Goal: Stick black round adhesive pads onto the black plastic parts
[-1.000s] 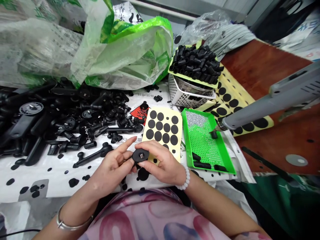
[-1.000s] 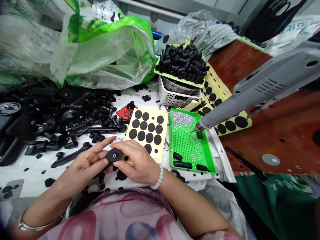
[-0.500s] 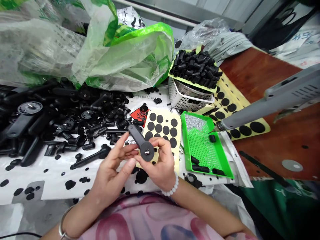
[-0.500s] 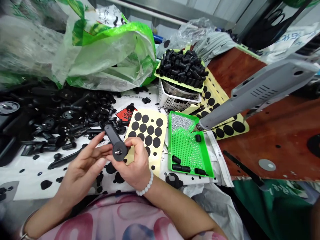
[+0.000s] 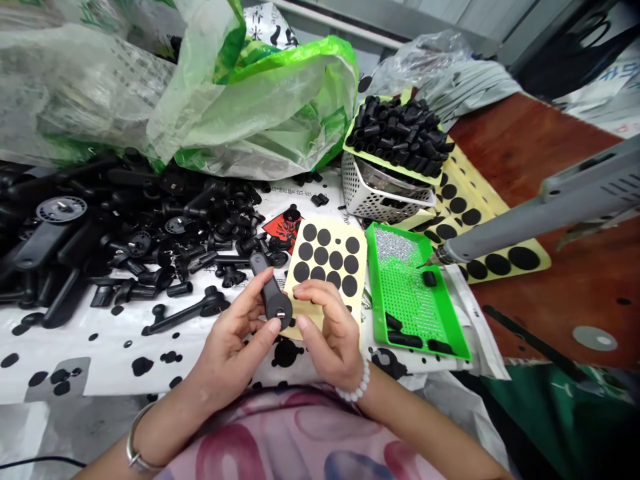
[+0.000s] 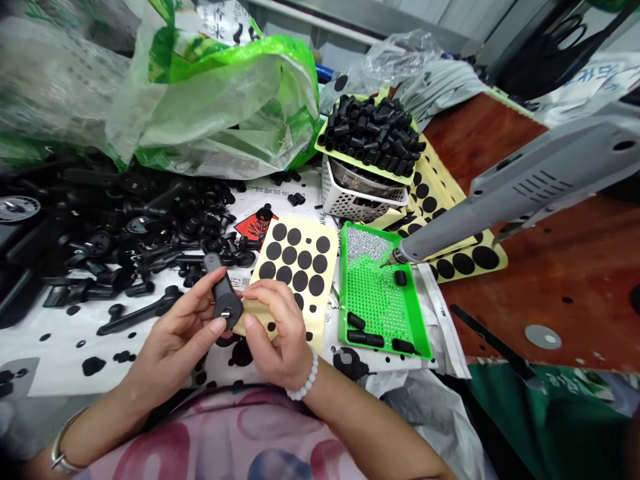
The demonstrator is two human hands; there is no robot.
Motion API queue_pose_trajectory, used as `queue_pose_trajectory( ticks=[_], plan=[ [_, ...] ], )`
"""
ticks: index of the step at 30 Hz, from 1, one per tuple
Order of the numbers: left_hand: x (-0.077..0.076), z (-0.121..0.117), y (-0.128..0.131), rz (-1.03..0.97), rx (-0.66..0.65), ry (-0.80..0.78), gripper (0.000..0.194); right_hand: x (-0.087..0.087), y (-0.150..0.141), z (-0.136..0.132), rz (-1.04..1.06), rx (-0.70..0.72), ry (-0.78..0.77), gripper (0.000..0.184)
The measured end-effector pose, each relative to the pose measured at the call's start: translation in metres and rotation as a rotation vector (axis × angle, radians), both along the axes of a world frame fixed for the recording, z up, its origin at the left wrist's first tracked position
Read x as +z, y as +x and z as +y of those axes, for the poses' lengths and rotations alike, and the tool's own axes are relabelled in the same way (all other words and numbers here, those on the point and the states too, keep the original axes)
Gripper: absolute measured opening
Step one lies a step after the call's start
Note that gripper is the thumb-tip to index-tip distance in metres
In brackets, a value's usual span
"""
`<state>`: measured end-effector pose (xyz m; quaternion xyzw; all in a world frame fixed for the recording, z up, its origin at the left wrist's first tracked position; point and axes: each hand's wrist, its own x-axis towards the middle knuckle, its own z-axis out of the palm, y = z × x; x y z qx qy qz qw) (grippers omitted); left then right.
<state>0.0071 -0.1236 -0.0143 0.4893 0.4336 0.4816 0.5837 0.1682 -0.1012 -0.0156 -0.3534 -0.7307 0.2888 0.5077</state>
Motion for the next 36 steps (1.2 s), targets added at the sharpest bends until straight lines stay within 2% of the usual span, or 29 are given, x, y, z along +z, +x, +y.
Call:
queue_pose_trajectory(
  ticks=[2, 6, 14, 20, 26, 31, 36],
  plan=[
    [-0.002, -0.002, 0.000, 0.009, -0.027, -0.015, 0.059, 0.004, 0.002, 0.003, -0.040, -0.003, 0.027, 0.026],
    [-0.005, -0.004, -0.002, 0.076, -0.049, -0.027, 0.058, 0.008, 0.003, 0.009, -0.256, -0.027, 0.164, 0.020],
    [-0.009, -0.007, -0.004, 0.262, -0.031, 0.010, 0.065, 0.014, 0.004, 0.007, -0.506, -0.064, 0.266, 0.020],
    [-0.016, -0.006, -0.003, 0.445, -0.033, 0.130, 0.067, 0.014, 0.007, 0.004, -0.539, -0.075, 0.277, 0.019],
    [-0.020, -0.007, -0.003, 0.466, -0.050, 0.138, 0.068, 0.012, 0.008, 0.003, -0.532, -0.086, 0.278, 0.018],
    [-0.019, -0.006, -0.004, 0.455, -0.048, 0.136, 0.068, 0.008, 0.009, 0.003, -0.504, -0.071, 0.341, 0.019],
    [-0.015, -0.004, -0.004, 0.465, -0.063, 0.164, 0.067, 0.006, 0.010, 0.001, -0.444, -0.060, 0.280, 0.020]
  ],
)
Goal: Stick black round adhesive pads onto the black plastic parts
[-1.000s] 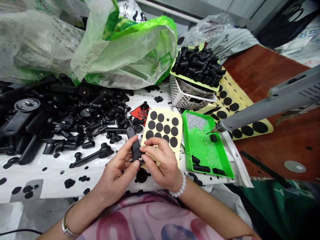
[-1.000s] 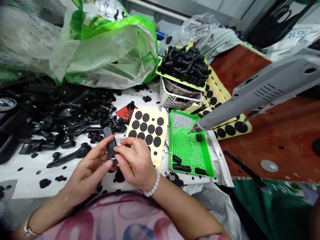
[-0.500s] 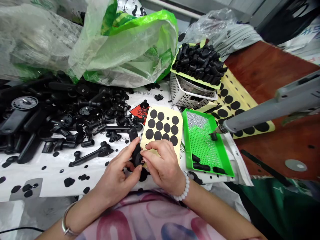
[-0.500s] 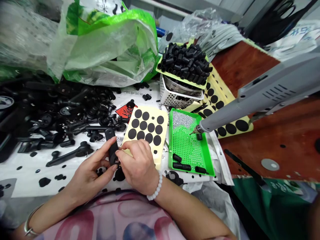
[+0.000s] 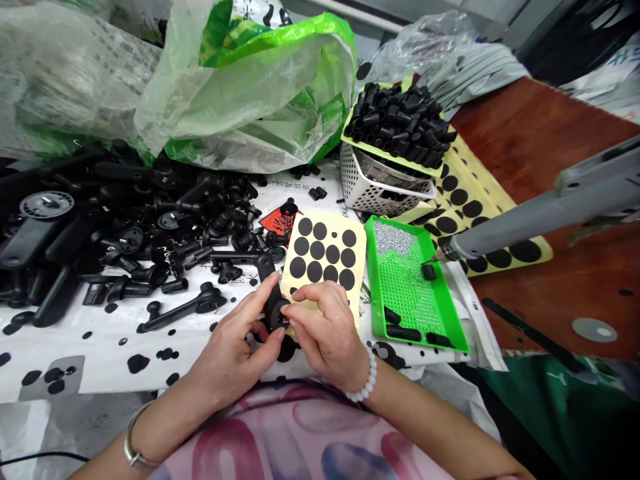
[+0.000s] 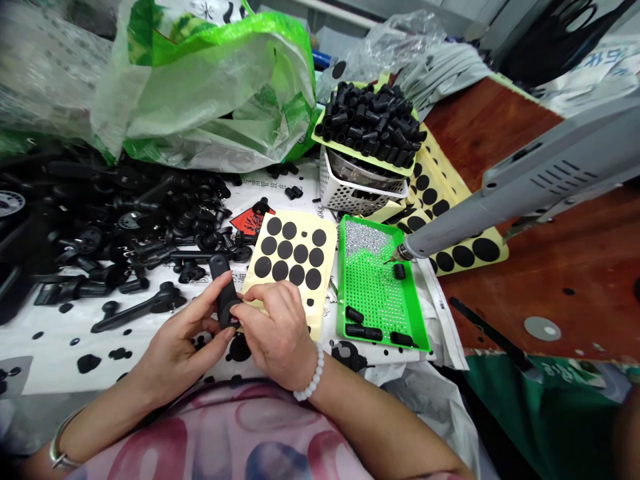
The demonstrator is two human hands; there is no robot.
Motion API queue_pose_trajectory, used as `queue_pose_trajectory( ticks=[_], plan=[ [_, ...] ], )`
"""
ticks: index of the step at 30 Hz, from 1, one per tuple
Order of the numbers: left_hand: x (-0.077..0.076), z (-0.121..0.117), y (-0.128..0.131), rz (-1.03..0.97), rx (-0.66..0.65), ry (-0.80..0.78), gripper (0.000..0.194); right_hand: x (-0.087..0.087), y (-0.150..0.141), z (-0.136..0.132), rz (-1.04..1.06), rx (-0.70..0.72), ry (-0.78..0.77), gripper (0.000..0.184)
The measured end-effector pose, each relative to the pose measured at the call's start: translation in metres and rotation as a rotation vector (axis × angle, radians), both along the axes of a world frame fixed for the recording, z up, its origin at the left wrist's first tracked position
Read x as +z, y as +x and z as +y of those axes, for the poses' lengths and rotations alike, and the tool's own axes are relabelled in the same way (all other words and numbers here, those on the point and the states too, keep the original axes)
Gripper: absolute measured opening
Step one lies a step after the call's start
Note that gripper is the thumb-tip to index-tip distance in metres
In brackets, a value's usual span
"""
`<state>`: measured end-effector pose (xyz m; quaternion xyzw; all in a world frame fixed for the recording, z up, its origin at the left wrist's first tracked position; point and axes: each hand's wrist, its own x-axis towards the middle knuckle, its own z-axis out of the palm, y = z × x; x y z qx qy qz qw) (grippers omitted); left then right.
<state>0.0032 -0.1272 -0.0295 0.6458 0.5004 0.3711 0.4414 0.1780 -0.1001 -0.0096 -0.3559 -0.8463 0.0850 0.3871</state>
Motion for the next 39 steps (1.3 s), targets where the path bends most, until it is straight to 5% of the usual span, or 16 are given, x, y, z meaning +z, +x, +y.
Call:
queue_pose_trajectory(
  ticks=[24, 33, 39],
  plan=[
    [0.001, 0.003, -0.007, 0.204, -0.046, 0.042, 0.068, 0.012, -0.001, 0.010, -0.241, 0.055, -0.069, 0.020],
    [-0.007, 0.004, -0.005, 0.052, -0.042, 0.015, 0.069, 0.000, 0.003, 0.011, -0.132, 0.032, -0.098, 0.020],
    [-0.006, 0.003, -0.005, -0.029, -0.010, -0.075, 0.069, -0.012, -0.001, 0.004, -0.130, 0.025, 0.038, 0.025]
  ],
)
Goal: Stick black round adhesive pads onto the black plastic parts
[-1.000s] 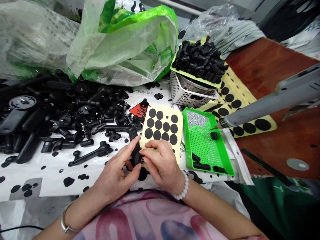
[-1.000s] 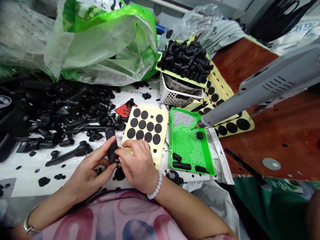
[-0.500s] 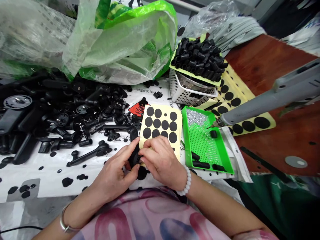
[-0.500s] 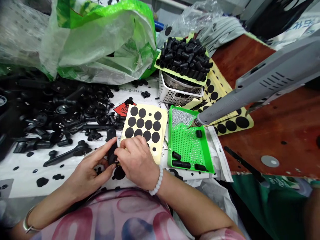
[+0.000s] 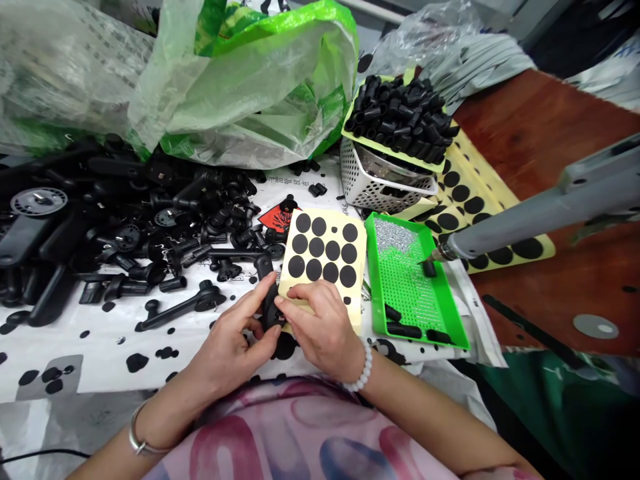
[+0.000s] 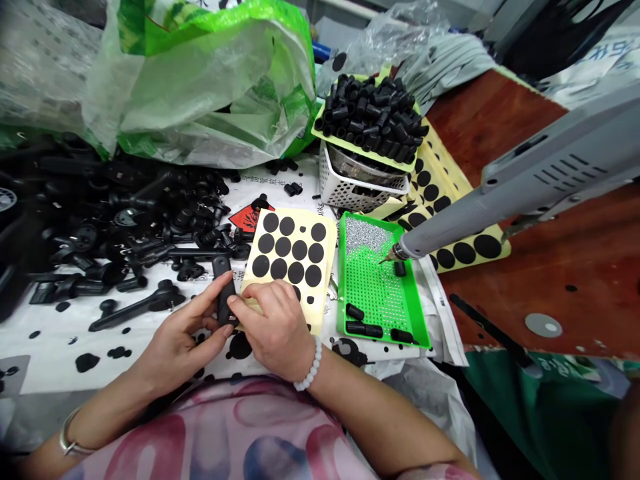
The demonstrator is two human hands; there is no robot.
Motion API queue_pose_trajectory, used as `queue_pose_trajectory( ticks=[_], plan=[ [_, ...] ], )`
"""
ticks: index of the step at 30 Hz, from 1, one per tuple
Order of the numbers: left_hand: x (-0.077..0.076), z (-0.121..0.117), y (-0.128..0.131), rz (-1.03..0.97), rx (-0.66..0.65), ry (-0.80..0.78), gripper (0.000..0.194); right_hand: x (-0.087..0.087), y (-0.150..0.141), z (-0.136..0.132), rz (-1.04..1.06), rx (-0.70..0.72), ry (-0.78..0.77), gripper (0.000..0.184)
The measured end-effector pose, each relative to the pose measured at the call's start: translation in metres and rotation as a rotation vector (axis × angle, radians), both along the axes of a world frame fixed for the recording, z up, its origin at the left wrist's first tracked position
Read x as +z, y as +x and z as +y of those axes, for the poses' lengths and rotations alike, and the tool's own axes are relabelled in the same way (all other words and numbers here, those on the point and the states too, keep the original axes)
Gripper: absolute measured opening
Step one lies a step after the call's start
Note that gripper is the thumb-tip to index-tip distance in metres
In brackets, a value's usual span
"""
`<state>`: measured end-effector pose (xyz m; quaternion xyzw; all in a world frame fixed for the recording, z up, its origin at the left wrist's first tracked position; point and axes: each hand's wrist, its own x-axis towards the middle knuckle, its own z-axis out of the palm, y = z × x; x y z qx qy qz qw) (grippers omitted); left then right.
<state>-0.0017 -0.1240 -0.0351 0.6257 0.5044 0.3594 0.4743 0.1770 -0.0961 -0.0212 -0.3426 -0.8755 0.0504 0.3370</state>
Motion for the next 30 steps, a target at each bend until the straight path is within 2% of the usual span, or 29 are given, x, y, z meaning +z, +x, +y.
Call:
queue_pose_trajectory(
  ticks=[3, 9, 13, 19, 30],
  plan=[
    [0.000, -0.001, 0.000, 0.010, -0.001, 0.009, 0.069, 0.000, 0.000, -0.001, 0.045, -0.006, -0.037, 0.025],
    [-0.003, -0.001, 0.000, 0.101, -0.022, 0.101, 0.068, 0.011, 0.001, 0.009, 0.088, 0.010, -0.256, 0.012],
    [-0.003, 0.001, 0.000, 0.127, -0.032, 0.134, 0.069, 0.013, -0.004, 0.013, 0.022, -0.006, -0.257, 0.013],
    [-0.002, 0.001, 0.001, 0.117, -0.034, 0.119, 0.069, 0.017, -0.004, 0.004, -0.005, 0.003, -0.255, 0.015],
    [-0.007, 0.001, -0.001, 0.157, -0.071, 0.200, 0.072, 0.026, -0.008, 0.017, -0.007, -0.052, -0.621, 0.014]
  ],
)
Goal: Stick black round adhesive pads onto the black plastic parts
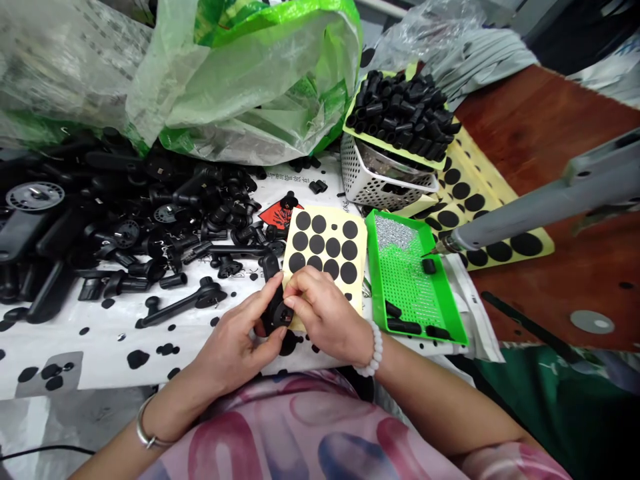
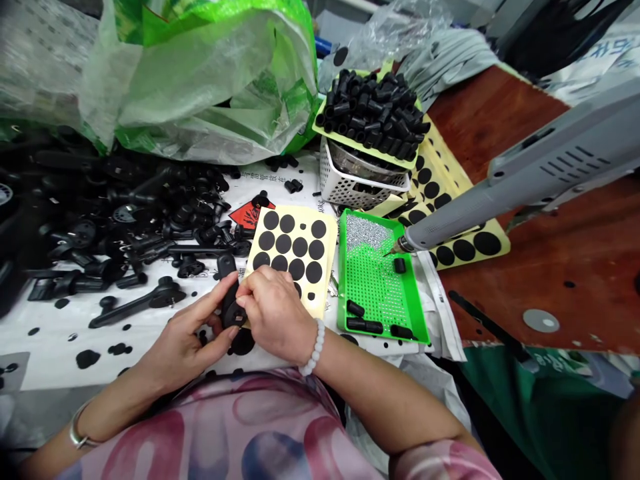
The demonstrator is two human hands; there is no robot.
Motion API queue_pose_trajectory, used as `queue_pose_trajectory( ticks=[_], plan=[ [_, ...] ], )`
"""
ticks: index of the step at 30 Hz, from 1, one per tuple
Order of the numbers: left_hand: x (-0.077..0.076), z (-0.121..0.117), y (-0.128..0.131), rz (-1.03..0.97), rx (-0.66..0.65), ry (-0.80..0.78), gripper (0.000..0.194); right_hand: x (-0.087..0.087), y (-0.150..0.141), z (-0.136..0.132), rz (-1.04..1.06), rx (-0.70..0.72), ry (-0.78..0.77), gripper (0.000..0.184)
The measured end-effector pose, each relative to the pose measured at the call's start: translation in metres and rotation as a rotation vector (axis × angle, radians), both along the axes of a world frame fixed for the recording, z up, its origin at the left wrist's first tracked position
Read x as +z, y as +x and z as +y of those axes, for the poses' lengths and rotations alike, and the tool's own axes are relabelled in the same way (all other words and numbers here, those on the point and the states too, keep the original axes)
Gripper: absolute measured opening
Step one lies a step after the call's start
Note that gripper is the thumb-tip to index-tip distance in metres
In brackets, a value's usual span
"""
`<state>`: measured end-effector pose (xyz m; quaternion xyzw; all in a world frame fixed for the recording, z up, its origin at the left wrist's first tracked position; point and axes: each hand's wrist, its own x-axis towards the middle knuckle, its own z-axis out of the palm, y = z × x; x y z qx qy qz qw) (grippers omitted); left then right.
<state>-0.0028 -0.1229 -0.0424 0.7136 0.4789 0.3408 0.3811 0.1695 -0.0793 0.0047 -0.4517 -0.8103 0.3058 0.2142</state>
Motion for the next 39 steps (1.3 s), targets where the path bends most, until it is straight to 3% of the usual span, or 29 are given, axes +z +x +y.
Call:
queue_pose_trajectory(
  ticks=[4, 13, 17, 19, 22, 25, 31, 34, 39],
  plan=[
    [-0.002, 0.001, 0.000, -0.035, 0.007, -0.013, 0.073, 0.004, -0.005, 0.001, -0.029, -0.036, -0.047, 0.013],
    [0.002, 0.003, 0.000, -0.095, 0.052, -0.144, 0.070, 0.007, -0.011, -0.001, -0.124, -0.050, 0.089, 0.012],
    [0.002, 0.003, -0.001, -0.120, 0.071, -0.193, 0.069, 0.004, -0.014, -0.001, -0.093, -0.072, 0.065, 0.011],
    [0.001, 0.003, -0.001, -0.151, 0.085, -0.217, 0.069, 0.001, -0.013, 0.003, -0.020, -0.119, 0.012, 0.006],
    [0.000, 0.002, -0.001, -0.237, 0.089, -0.239, 0.068, -0.004, -0.009, 0.010, 0.233, -0.161, -0.139, 0.022],
    [0.001, 0.002, -0.002, -0.350, 0.080, -0.239, 0.065, -0.007, -0.002, 0.015, 0.495, -0.190, -0.288, 0.015],
    [0.002, 0.002, -0.002, -0.451, 0.054, -0.227, 0.064, -0.005, 0.001, 0.007, 0.588, -0.182, -0.409, 0.011],
    [0.003, 0.002, 0.000, -0.382, 0.076, -0.168, 0.064, -0.007, -0.004, 0.000, 0.567, -0.185, -0.448, 0.015],
    [0.008, 0.001, 0.002, -0.040, 0.124, 0.040, 0.066, -0.007, -0.010, 0.001, 0.410, -0.203, -0.430, 0.026]
  ],
)
